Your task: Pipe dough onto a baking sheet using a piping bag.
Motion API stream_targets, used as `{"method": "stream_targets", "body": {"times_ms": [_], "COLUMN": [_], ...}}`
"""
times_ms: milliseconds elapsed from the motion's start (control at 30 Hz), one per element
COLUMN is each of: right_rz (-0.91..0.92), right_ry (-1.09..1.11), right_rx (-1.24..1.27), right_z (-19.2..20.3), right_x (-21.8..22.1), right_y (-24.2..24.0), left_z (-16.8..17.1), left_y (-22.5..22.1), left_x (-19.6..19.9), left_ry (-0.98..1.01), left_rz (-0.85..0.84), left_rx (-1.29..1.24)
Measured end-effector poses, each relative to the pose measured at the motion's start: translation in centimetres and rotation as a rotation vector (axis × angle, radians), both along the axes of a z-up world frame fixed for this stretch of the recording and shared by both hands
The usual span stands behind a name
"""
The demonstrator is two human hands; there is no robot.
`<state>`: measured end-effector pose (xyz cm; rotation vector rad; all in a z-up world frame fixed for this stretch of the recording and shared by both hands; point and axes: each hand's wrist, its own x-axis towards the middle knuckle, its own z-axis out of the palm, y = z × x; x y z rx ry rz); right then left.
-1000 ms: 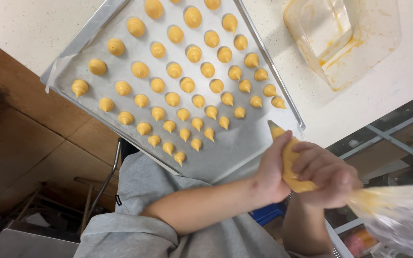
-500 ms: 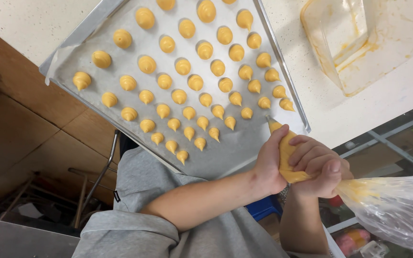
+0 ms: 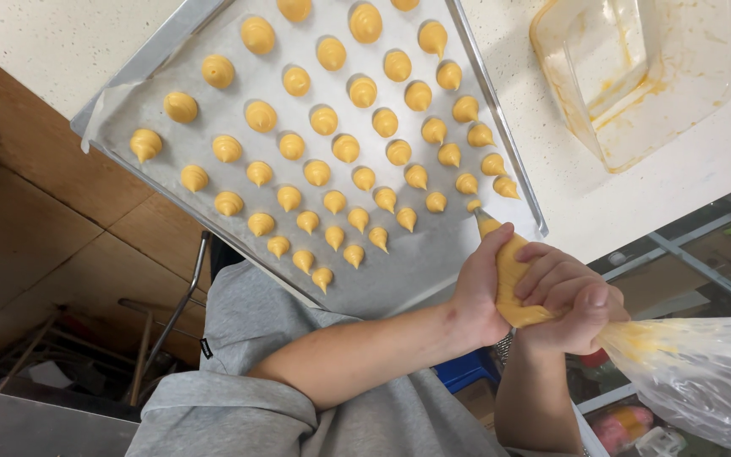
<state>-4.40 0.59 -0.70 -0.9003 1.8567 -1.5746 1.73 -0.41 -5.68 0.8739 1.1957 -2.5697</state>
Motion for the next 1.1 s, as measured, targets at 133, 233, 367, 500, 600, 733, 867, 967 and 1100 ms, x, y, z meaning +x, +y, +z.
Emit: {"method": "stream_targets", "body": {"times_ms": [133, 233, 367, 500, 600, 733, 867, 967, 1100], "right_rz": [-0.003, -0.016, -0.021, -0.022, -0.024, -0.022, -0.024, -0.026, -0.051], "right_ry": [-0.007, -0.026, -0.037, -0.032, -0.025, -0.017, -0.018, -0.015, -0.051], "right_rx": [0.002, 0.001, -0.001, 0.008, 0.01, 0.002, 0.002, 0.0, -0.041], "right_z": [0.1, 0.2, 0.1, 0.4, 0.5, 0.5, 0.6, 0.7, 0.1], "right_x": [0.0, 0.0, 0.0, 0.2, 0.2, 0.1, 0.2, 0.1, -0.6], "right_y": [0.1, 0.3, 0.4, 0.1, 0.2, 0.1, 0.0, 0.0, 1.7], "left_z": [-0.2, 0.0, 0.0, 0.4, -0.1, 0.7, 0.4, 0.4, 1.2], "left_y": [0.5, 0.4, 0.4, -0.1, 0.8, -0.3, 0.2, 0.4, -0.3], "left_x": [-0.1, 0.0, 0.0, 0.1, 0.0, 0.1, 0.0, -0.2, -0.1], "left_ry": [0.004, -0.004, 0.004, 0.003, 0.013, 0.002, 0.022, 0.013, -0.002], "left_rz": [0.027, 0.014, 0.019, -0.024, 0.017, -0.014, 0.022, 0.019, -0.022], "left_rx": [-0.006, -0.007, -0.012, 0.001, -0.017, -0.024, -0.014, -0.008, -0.031]}}
